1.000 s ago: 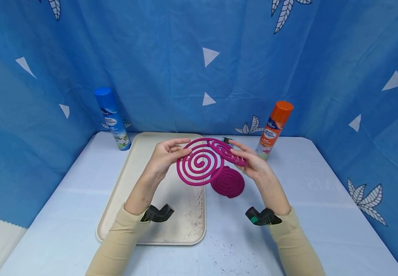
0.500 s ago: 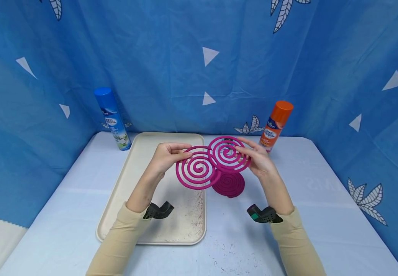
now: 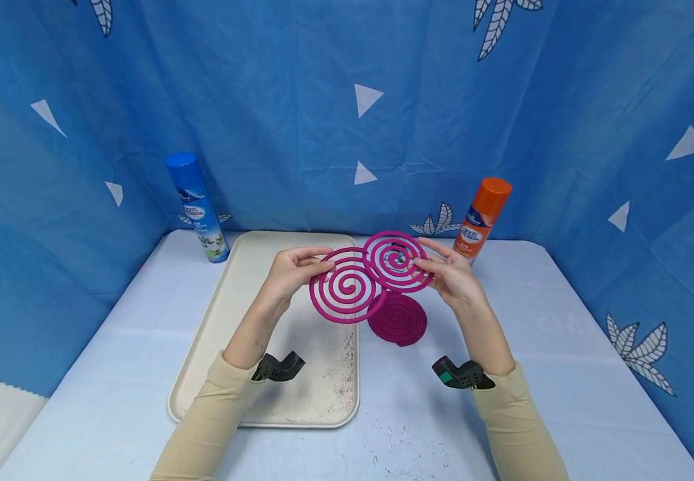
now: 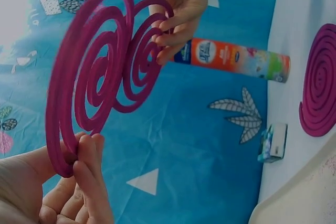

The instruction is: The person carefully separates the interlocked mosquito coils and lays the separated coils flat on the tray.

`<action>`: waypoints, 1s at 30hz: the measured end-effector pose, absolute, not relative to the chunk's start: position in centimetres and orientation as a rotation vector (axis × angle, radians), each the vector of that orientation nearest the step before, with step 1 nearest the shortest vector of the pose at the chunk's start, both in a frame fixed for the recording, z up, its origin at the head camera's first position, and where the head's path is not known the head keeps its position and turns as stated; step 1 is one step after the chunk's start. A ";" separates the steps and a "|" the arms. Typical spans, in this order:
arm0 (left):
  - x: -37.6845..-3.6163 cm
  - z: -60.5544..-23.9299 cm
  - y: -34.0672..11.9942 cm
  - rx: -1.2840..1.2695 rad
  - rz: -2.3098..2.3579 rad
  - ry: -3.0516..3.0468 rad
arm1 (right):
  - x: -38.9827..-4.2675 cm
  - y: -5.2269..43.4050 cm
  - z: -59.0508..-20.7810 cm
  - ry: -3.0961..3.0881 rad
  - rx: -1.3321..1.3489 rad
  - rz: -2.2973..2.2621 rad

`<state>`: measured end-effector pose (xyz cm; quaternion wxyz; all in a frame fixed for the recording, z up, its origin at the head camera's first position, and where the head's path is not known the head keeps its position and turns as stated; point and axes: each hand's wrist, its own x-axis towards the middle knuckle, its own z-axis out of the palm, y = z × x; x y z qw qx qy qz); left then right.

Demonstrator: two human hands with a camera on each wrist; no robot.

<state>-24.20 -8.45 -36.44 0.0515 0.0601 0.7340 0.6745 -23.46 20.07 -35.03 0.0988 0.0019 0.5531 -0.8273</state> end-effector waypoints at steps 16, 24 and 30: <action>-24.1 -36.8 -7.3 0.009 2.359 2.326 | -23.6 18.7 -35.3 1.674 0.065 -2.392; -24.1 -36.9 -7.1 -0.071 2.553 2.206 | -22.9 17.3 -35.2 1.688 0.156 -2.397; -24.1 -36.7 -7.4 -0.042 2.478 2.194 | -22.9 17.5 -35.3 1.641 0.149 -2.445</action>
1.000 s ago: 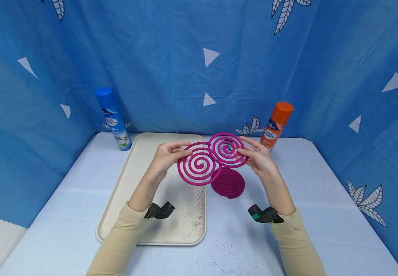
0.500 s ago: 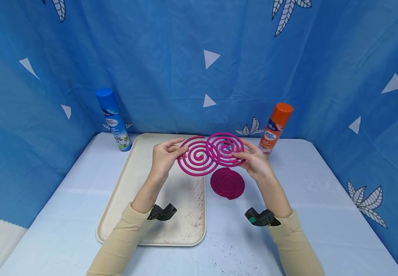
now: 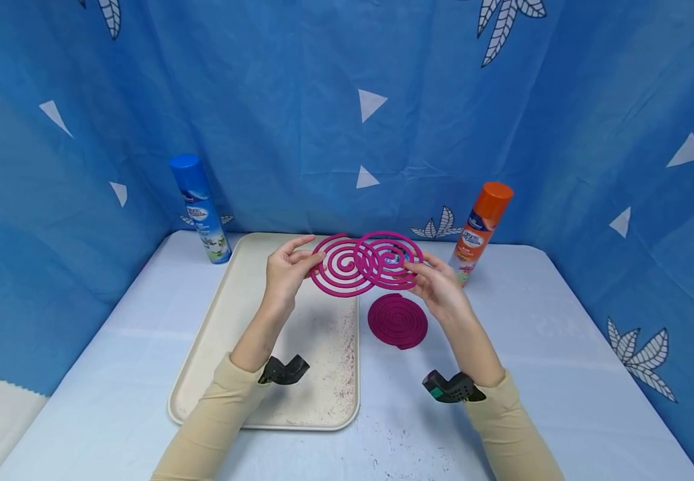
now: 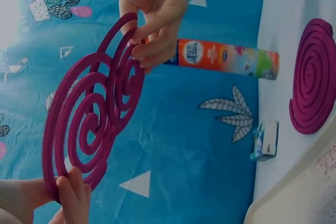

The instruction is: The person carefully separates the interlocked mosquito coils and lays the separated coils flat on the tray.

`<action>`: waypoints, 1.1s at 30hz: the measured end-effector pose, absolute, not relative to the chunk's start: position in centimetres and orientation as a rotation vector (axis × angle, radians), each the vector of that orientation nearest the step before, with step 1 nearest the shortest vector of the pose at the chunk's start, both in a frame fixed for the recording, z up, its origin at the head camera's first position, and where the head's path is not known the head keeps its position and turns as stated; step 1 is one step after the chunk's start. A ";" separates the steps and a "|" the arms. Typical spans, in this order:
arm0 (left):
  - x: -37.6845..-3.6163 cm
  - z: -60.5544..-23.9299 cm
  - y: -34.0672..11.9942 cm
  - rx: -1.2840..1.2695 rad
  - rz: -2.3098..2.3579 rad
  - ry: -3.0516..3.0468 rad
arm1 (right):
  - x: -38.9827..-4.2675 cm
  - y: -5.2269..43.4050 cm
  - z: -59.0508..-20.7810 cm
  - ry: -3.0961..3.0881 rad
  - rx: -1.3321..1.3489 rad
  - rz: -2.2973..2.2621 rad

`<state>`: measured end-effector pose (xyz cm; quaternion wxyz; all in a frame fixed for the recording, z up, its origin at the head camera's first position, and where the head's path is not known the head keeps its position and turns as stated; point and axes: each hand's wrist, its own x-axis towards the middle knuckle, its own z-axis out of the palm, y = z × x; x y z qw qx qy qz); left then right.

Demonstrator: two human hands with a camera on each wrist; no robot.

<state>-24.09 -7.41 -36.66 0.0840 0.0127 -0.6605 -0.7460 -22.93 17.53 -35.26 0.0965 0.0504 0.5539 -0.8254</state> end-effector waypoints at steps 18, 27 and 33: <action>-23.7 -36.9 -6.6 0.017 -2.210 -1.926 | -21.7 16.4 -35.3 1.742 0.068 -2.407; -24.1 -36.0 -8.2 0.045 -2.186 -1.989 | -22.0 18.2 -34.2 1.801 0.016 -2.347; -24.4 -35.7 -9.0 -0.006 -2.197 -2.072 | -22.1 18.9 -34.0 1.803 0.073 -2.356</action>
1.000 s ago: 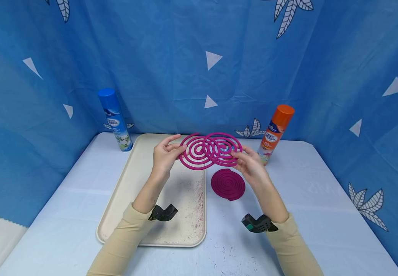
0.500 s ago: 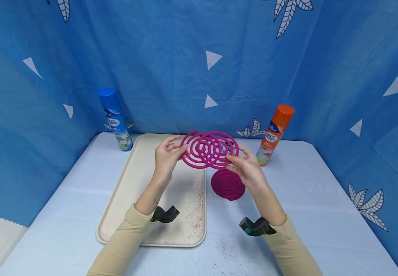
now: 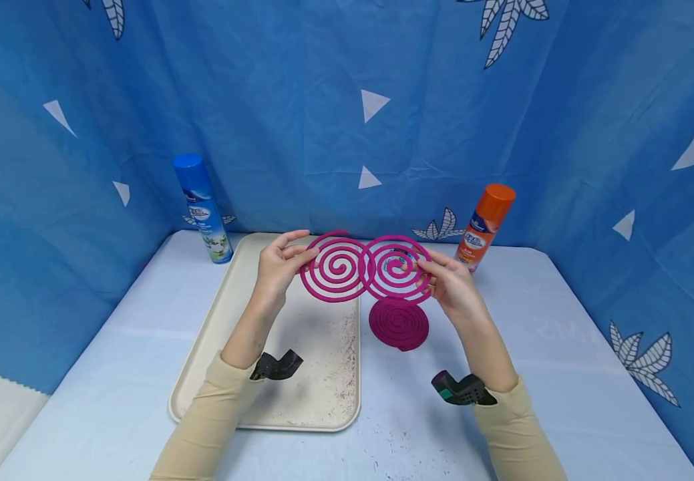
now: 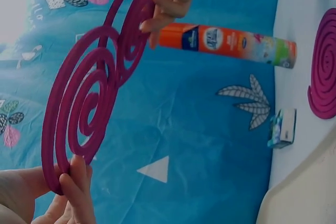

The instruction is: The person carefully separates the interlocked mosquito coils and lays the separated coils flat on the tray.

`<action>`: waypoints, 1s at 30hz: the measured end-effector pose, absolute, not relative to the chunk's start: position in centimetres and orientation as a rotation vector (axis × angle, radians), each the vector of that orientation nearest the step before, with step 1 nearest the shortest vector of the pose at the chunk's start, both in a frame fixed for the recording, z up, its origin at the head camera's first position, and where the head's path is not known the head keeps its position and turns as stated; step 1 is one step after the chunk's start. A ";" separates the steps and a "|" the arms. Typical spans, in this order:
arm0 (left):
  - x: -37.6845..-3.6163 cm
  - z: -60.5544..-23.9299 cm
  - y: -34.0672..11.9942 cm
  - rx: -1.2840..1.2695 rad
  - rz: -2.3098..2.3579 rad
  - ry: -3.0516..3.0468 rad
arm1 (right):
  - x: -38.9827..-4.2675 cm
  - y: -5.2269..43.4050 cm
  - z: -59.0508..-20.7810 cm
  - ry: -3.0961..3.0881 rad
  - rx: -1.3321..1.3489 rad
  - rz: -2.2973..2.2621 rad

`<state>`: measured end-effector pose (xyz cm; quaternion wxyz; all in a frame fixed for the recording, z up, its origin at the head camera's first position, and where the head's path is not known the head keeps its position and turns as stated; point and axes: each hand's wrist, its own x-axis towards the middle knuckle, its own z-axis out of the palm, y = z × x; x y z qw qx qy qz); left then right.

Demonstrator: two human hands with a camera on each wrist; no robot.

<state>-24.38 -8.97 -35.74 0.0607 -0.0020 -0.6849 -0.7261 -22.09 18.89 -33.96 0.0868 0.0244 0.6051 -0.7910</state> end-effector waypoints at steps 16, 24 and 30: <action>-24.8 -35.3 -10.8 -0.072 -2.212 -2.138 | -22.7 19.3 -34.0 1.822 0.128 -2.352; -27.1 -36.8 -12.7 0.239 -2.260 -1.960 | -23.1 19.5 -34.5 1.843 0.203 -2.338; -29.4 -40.3 -15.0 0.521 -2.159 -1.766 | -23.2 19.2 -35.0 1.922 0.199 -2.261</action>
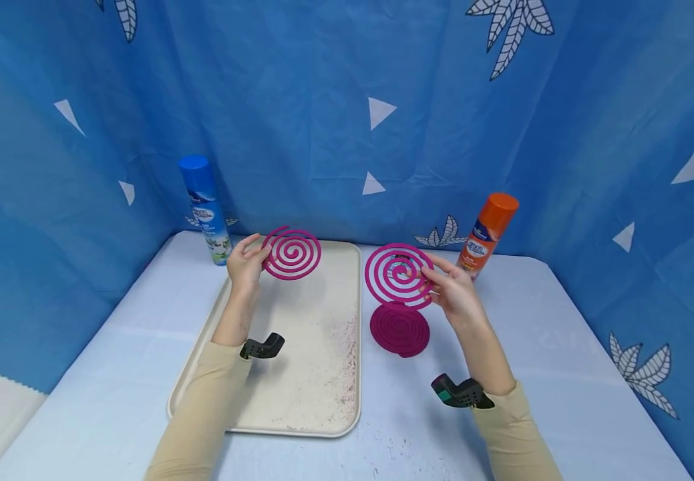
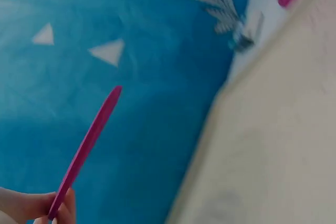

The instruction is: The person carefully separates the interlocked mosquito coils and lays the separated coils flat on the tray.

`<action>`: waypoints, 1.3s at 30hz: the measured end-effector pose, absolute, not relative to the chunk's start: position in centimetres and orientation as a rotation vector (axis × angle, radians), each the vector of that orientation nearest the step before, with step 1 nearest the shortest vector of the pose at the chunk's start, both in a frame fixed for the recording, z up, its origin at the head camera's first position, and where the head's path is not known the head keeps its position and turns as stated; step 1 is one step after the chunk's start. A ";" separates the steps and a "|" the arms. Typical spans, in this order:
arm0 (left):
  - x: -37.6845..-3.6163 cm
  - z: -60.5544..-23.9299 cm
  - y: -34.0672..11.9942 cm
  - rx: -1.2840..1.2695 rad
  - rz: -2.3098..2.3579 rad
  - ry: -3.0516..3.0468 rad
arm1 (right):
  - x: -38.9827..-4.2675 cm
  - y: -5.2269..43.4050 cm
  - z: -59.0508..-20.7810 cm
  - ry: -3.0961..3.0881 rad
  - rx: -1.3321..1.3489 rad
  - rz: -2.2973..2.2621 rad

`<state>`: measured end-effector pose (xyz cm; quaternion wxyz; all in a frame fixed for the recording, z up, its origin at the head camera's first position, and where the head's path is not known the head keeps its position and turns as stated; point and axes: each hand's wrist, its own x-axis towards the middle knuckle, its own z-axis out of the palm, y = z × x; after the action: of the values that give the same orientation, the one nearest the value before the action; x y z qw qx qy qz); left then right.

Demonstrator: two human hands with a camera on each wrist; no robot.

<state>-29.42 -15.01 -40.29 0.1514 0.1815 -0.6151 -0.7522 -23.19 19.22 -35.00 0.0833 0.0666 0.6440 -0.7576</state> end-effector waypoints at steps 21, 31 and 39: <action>-31.7 -47.7 -18.0 0.718 -1.700 -1.928 | -24.1 16.9 -37.4 1.850 0.178 -2.228; -31.6 -47.4 -18.1 0.700 -1.705 -1.872 | -28.7 12.3 -41.0 1.936 0.267 -2.248; -32.0 -47.6 -17.6 0.597 -1.742 -1.833 | -33.1 8.4 -43.8 1.931 0.445 -2.265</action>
<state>-32.01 -17.64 -47.61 0.2683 0.2213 -0.6797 -0.6458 -33.06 8.43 -43.77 0.0661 0.1477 0.6403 -0.7509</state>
